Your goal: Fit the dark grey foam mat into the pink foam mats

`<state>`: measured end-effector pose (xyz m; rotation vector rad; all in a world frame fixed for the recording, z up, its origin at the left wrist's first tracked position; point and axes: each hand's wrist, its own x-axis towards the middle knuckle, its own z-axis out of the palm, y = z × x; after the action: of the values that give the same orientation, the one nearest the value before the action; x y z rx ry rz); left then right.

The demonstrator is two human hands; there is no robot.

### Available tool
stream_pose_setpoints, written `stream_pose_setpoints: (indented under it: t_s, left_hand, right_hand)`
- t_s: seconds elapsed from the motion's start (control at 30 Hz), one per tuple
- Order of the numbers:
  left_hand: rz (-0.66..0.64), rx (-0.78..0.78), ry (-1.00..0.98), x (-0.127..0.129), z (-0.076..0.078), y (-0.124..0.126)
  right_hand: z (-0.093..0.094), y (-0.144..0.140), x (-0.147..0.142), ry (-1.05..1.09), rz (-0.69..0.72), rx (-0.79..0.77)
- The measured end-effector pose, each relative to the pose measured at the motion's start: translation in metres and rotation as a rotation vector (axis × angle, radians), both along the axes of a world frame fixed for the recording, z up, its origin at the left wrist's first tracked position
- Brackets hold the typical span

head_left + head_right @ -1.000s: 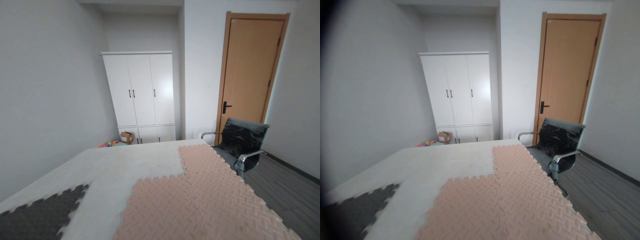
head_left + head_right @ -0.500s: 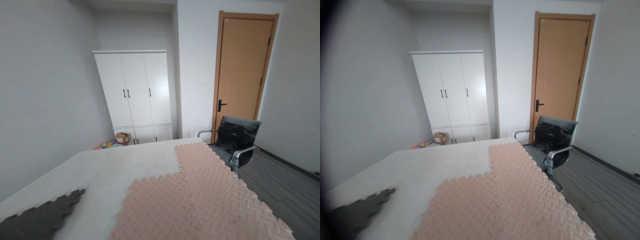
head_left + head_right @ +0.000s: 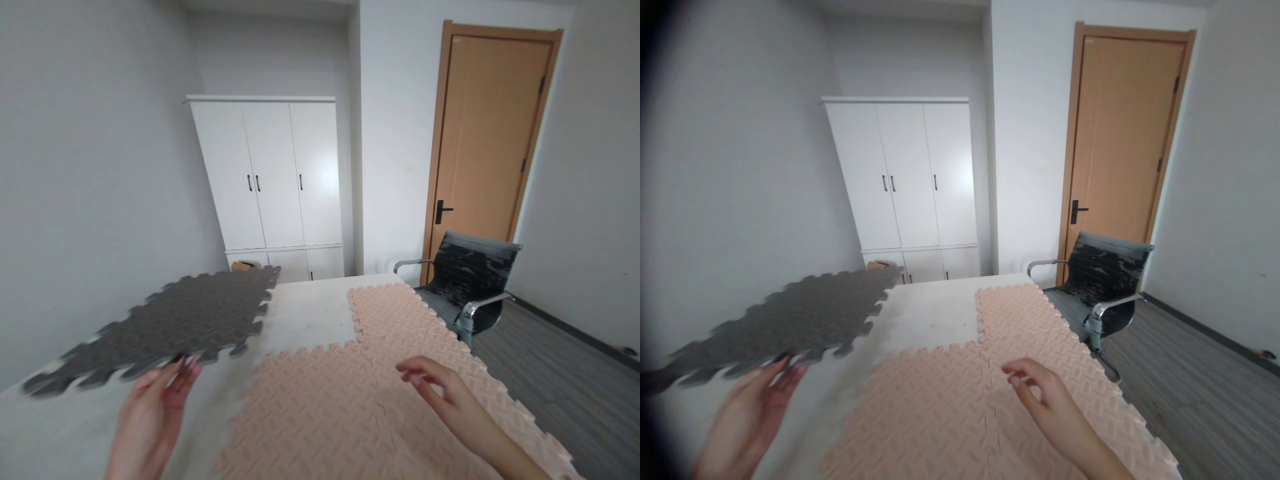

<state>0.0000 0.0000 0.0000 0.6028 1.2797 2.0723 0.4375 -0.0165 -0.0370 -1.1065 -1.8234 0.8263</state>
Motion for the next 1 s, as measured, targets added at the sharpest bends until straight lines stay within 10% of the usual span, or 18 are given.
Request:
stream_pose_setpoints:
  t_s: [0.2,0.47,0.73,1.0]
  left_hand:
    - [-0.293,0.136,-0.113,0.091,-0.016,0.075]
    - [-0.502,-0.03,-0.011,0.146,-0.056,0.115]
    - [-0.958,-0.535,0.317,0.079,-0.07,0.103]
    - [-0.487,-0.568,0.641,-0.026,-0.057,0.154]
  right_hand:
    - [0.023,0.13,-0.073,0.462,0.216,-0.622]
    - [-0.026,0.215,-0.121,0.637,0.101,-0.661]
    - [-0.057,0.262,-0.093,0.606,0.039,-0.575]
    - [-0.079,0.288,-0.084,0.528,0.079,-0.596]
